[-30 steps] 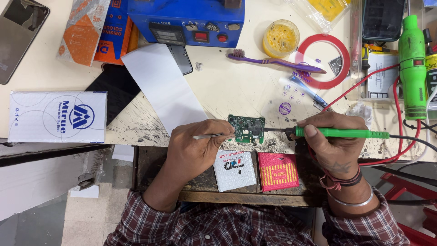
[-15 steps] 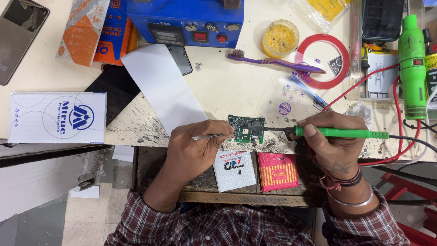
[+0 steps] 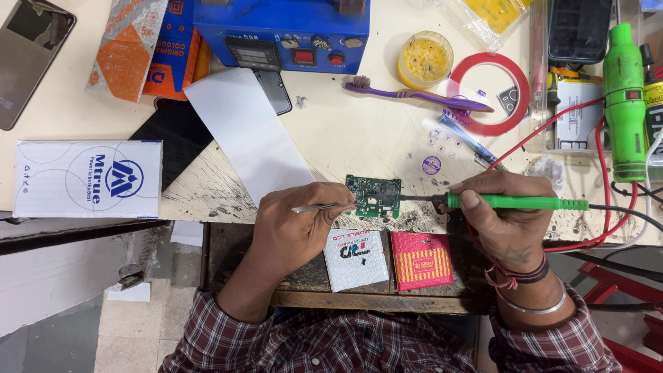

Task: The person holds a green circuit board with tweezers while directing a hot air gun at it, then sets the hot air gun aside and uses a soldering iron with tweezers to work on the board's components. They continue soldering the board on the workbench.

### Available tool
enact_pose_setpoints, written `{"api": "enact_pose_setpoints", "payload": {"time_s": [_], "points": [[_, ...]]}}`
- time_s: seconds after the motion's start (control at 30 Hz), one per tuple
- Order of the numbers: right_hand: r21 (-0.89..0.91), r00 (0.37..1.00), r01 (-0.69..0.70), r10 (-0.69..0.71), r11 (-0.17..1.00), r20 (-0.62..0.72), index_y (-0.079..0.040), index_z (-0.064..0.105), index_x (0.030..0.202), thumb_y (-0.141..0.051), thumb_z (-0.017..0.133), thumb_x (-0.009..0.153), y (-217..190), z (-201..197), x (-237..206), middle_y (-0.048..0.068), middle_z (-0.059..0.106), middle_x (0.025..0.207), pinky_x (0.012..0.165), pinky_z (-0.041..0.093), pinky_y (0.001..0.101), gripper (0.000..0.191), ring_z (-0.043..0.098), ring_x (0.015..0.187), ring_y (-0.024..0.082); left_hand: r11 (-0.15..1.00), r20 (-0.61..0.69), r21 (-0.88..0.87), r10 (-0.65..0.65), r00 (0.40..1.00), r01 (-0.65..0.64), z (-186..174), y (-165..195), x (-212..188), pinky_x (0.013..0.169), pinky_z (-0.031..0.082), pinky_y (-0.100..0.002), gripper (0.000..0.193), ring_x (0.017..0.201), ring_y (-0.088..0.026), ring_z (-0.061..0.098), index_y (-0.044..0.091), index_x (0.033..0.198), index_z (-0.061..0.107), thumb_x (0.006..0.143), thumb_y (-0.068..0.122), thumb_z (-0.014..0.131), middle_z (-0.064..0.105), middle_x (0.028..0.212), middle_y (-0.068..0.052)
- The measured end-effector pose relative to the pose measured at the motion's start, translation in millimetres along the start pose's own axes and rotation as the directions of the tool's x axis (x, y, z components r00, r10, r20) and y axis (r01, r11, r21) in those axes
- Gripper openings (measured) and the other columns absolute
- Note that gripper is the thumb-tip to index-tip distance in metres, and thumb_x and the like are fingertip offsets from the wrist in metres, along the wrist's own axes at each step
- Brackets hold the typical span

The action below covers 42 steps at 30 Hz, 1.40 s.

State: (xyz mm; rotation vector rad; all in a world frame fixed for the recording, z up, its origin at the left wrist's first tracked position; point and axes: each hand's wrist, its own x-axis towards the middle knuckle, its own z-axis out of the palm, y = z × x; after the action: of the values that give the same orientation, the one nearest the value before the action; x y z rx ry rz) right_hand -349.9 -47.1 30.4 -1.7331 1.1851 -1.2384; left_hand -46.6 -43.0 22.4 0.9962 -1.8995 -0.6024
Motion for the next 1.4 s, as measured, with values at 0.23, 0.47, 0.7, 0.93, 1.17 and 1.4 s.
{"api": "enact_pose_setpoints", "payload": {"time_s": [0.23,0.47,0.7,0.93,1.17,1.4], "points": [[0.039,1.0,-0.014,0.014,0.999,-0.015,0.004,0.072,0.097,-0.011,0.07,0.102,2.1,0.4,-0.6,0.012,0.074,0.08,0.065,0.058,0.0244,0.016,0.073,0.068,0.016,1.0,-0.006,0.0,0.006,1.0,-0.006,0.0,0.7,0.9,0.07,0.064,-0.03,0.019,0.087,-0.019,0.08,0.009,0.106,0.059,0.095,0.008,0.075,0.078,0.099,-0.007],[0.021,1.0,-0.01,0.009,1.0,0.009,0.004,0.072,0.094,-0.011,0.071,0.101,2.0,-0.8,0.7,0.013,0.074,0.079,0.064,0.058,0.0252,0.017,0.073,0.067,0.016,1.0,-0.006,-0.002,0.006,1.0,-0.006,-0.6,1.6,3.1,0.07,0.064,-0.03,0.02,0.088,-0.02,0.08,0.008,0.106,0.059,0.095,0.006,0.075,0.078,0.1,-0.007],[0.024,1.0,-0.001,0.001,1.0,-0.004,0.004,0.071,0.096,-0.012,0.07,0.102,1.3,-0.2,0.5,0.013,0.074,0.08,0.065,0.059,0.0249,0.017,0.073,0.068,0.016,1.0,-0.002,-0.002,0.01,1.0,-0.01,-2.1,1.7,2.7,0.07,0.064,-0.03,0.019,0.087,-0.019,0.08,0.008,0.105,0.059,0.095,0.006,0.075,0.078,0.1,-0.007],[0.059,0.999,-0.04,0.041,0.997,-0.024,0.003,0.071,0.096,-0.012,0.07,0.102,1.3,1.2,-1.1,0.012,0.073,0.079,0.064,0.058,0.0237,0.016,0.072,0.067,0.014,1.0,0.005,-0.011,0.012,1.0,-0.012,-1.3,-0.6,2.5,0.069,0.064,-0.029,0.019,0.087,-0.019,0.08,0.008,0.106,0.058,0.096,0.006,0.074,0.078,0.099,-0.007],[-0.005,1.0,0.001,-0.001,1.0,0.011,0.004,0.072,0.096,-0.011,0.07,0.102,3.5,-0.8,-1.1,0.013,0.074,0.081,0.065,0.057,0.0243,0.016,0.072,0.068,0.015,1.0,0.007,-0.021,0.011,1.0,-0.011,-1.6,-0.4,1.6,0.069,0.064,-0.029,0.02,0.087,-0.019,0.08,0.008,0.107,0.058,0.095,0.006,0.074,0.078,0.1,-0.007],[0.077,0.999,-0.036,0.037,0.996,-0.012,0.003,0.071,0.096,-0.011,0.07,0.102,2.9,2.4,-1.8,0.011,0.073,0.08,0.065,0.059,0.0244,0.016,0.073,0.068,0.015,1.0,0.001,-0.011,0.004,1.0,-0.004,-1.3,-0.2,1.5,0.069,0.064,-0.029,0.019,0.087,-0.019,0.08,0.008,0.106,0.059,0.095,0.006,0.074,0.078,0.099,-0.006]]}}
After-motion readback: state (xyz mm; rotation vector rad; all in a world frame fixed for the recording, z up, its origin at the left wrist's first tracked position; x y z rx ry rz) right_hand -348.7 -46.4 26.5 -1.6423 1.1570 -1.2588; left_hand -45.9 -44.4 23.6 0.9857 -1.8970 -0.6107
